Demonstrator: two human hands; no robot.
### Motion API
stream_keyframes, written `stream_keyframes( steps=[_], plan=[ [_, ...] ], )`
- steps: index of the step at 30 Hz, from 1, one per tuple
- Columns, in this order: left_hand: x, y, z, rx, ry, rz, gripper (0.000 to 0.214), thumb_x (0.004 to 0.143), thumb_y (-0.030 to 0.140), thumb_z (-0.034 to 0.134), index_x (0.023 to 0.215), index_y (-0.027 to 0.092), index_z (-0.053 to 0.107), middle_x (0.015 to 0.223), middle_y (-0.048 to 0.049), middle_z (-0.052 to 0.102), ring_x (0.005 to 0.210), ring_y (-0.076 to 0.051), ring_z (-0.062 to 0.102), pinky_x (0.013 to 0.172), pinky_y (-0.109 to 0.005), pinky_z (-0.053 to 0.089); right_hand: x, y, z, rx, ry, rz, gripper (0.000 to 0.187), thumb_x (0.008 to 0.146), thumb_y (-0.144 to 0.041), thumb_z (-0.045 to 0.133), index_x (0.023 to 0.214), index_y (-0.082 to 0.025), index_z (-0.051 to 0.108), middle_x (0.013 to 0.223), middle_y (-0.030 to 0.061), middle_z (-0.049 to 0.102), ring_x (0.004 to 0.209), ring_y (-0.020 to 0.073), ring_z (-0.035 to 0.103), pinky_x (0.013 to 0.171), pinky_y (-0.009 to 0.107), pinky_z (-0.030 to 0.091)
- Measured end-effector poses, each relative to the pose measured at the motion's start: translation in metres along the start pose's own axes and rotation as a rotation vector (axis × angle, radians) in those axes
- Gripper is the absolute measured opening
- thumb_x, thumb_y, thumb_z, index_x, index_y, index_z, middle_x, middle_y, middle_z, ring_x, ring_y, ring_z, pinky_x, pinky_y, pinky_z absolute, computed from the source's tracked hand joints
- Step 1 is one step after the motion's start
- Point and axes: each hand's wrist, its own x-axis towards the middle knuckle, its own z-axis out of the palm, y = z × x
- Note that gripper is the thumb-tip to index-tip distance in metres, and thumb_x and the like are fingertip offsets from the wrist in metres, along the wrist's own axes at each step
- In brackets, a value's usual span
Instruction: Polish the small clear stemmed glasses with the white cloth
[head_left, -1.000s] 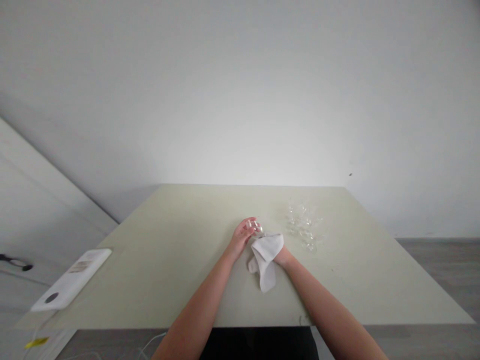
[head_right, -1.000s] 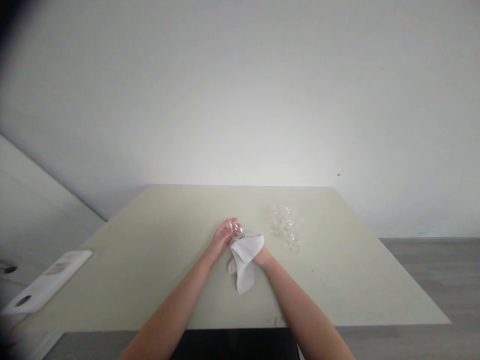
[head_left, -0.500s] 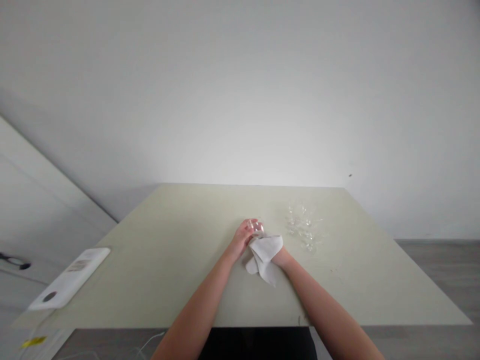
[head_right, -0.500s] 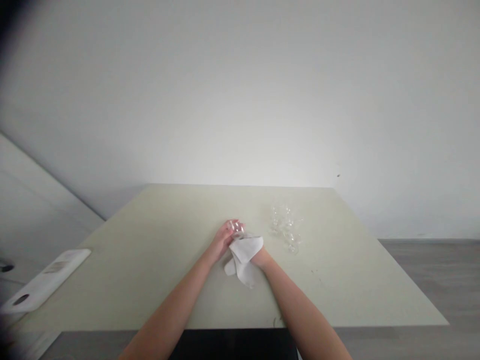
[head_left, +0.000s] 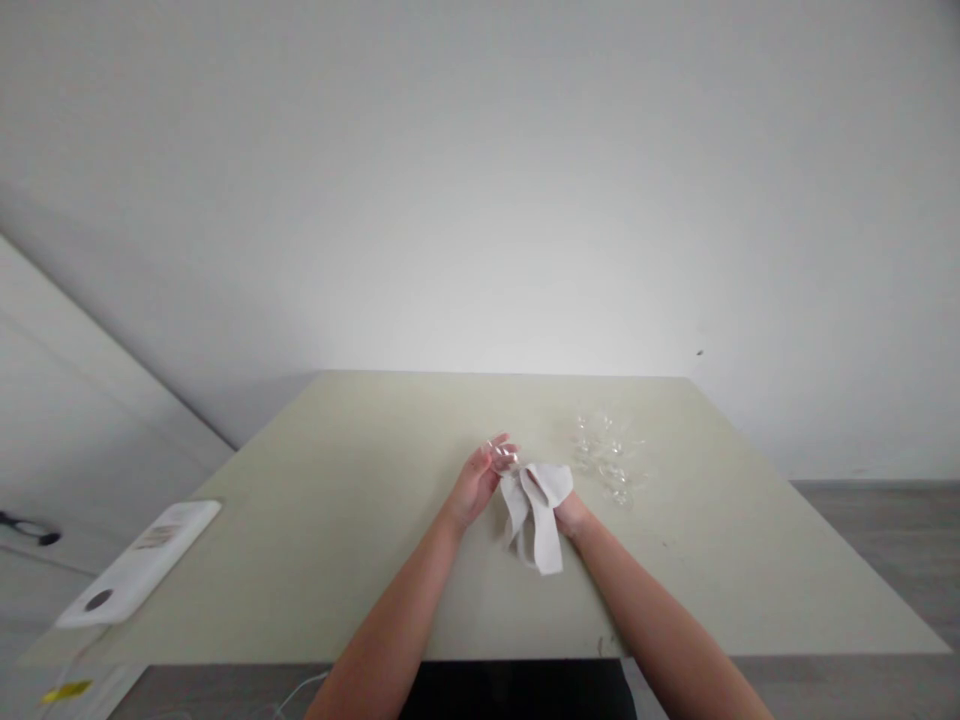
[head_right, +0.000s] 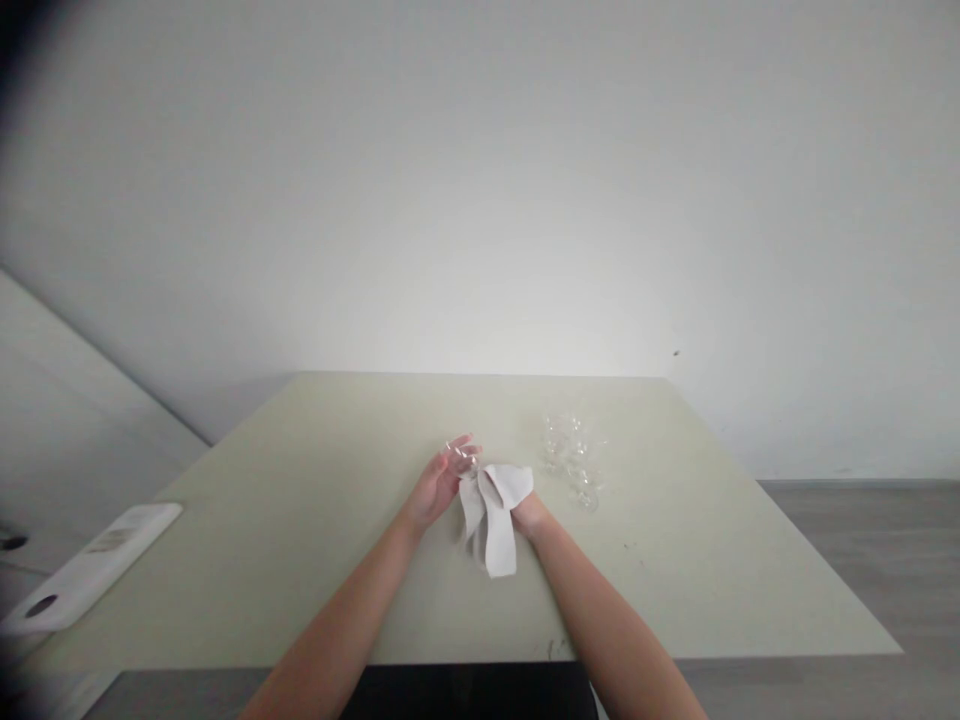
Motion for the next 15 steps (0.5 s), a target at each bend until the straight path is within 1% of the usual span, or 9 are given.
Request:
stream_keyframes(
  steps=[2, 4, 6, 8, 10, 11, 13, 14, 15],
  plan=[
    [0.005, 0.001, -0.005, 0.013, 0.036, 0.082, 0.064, 0.071, 0.056, 0.079, 0.121, 0.020, 0.065, 0.116, -0.0103, 0.070, 0.094, -0.019, 0.067, 0.087, -0.033, 0.052, 0.003, -0.002, 0.000, 0.100, 0.078, 0.004, 0.043, 0.085, -0.060, 0.056, 0.076, -0.020, 0.068, 0.076, 0.0099, 0.073, 0.081, 0.0253, 0.070, 0.072, 0.035, 0.057],
    [0.008, 0.004, -0.009, 0.108, 0.074, 0.164, 0.066, 0.069, 0.054, 0.081, 0.124, 0.020, 0.064, 0.118, -0.0101, 0.069, 0.098, -0.019, 0.067, 0.091, -0.034, 0.051, 0.006, -0.002, -0.001, 0.209, 0.104, 0.002, 0.033, 0.080, -0.053, 0.067, 0.081, -0.021, 0.070, 0.086, 0.0097, 0.075, 0.086, 0.0255, 0.071, 0.080, 0.036, 0.057],
    [0.008, 0.008, -0.010, 0.279, 0.084, 0.216, 0.070, 0.066, 0.049, 0.084, 0.126, 0.019, 0.062, 0.120, -0.0117, 0.069, 0.101, -0.021, 0.067, 0.094, -0.036, 0.051, 0.008, -0.001, -0.001, 0.267, 0.035, -0.009, 0.029, 0.076, -0.046, 0.073, 0.090, -0.021, 0.073, 0.099, 0.0082, 0.076, 0.095, 0.0244, 0.070, 0.091, 0.037, 0.054],
    [0.006, 0.013, -0.005, 0.461, 0.078, 0.256, 0.071, 0.065, 0.043, 0.086, 0.126, 0.018, 0.062, 0.123, -0.0137, 0.067, 0.105, -0.024, 0.066, 0.096, -0.038, 0.051, 0.009, -0.001, 0.000, 0.274, -0.062, -0.023, 0.033, 0.076, -0.041, 0.074, 0.103, -0.022, 0.073, 0.109, 0.0059, 0.075, 0.105, 0.0230, 0.068, 0.101, 0.038, 0.049],
    [0.003, 0.020, 0.005, 0.595, 0.095, 0.332, 0.068, 0.067, 0.041, 0.085, 0.127, 0.019, 0.061, 0.126, -0.0139, 0.066, 0.110, -0.025, 0.064, 0.097, -0.040, 0.052, 0.008, -0.002, -0.001, 0.247, -0.107, -0.032, 0.034, 0.080, -0.040, 0.071, 0.108, -0.021, 0.073, 0.113, 0.0053, 0.074, 0.110, 0.0224, 0.066, 0.107, 0.040, 0.044],
    [0.002, 0.024, 0.012, 0.636, 0.114, 0.382, 0.067, 0.069, 0.040, 0.084, 0.128, 0.020, 0.060, 0.127, -0.0135, 0.065, 0.112, -0.026, 0.063, 0.097, -0.040, 0.052, 0.006, -0.002, -0.002, 0.228, -0.128, -0.026, 0.033, 0.081, -0.040, 0.070, 0.107, -0.020, 0.073, 0.112, 0.0057, 0.074, 0.109, 0.0227, 0.066, 0.108, 0.040, 0.043],
    [0.001, 0.031, 0.030, 0.683, 0.130, 0.457, 0.065, 0.071, 0.039, 0.082, 0.129, 0.021, 0.058, 0.128, -0.0127, 0.064, 0.116, -0.026, 0.062, 0.098, -0.041, 0.051, 0.001, -0.003, -0.004, 0.180, -0.235, 0.010, 0.032, 0.081, -0.043, 0.069, 0.101, -0.018, 0.075, 0.106, 0.0076, 0.075, 0.106, 0.0243, 0.067, 0.105, 0.042, 0.045],
    [0.001, 0.033, 0.040, 0.697, 0.113, 0.463, 0.064, 0.072, 0.039, 0.082, 0.129, 0.022, 0.057, 0.129, -0.0124, 0.063, 0.117, -0.026, 0.062, 0.098, -0.041, 0.051, -0.003, -0.004, -0.004, 0.149, -0.298, 0.027, 0.032, 0.080, -0.044, 0.070, 0.098, -0.018, 0.075, 0.103, 0.0082, 0.075, 0.104, 0.0253, 0.068, 0.102, 0.043, 0.048],
    [0.001, 0.033, 0.052, 0.715, 0.077, 0.443, 0.063, 0.073, 0.038, 0.081, 0.129, 0.023, 0.057, 0.129, -0.0120, 0.063, 0.117, -0.026, 0.061, 0.099, -0.041, 0.051, -0.006, -0.006, -0.004, 0.116, -0.333, 0.036, 0.033, 0.079, -0.045, 0.072, 0.098, -0.018, 0.075, 0.101, 0.0086, 0.075, 0.102, 0.0257, 0.068, 0.098, 0.043, 0.051]
  ],
)
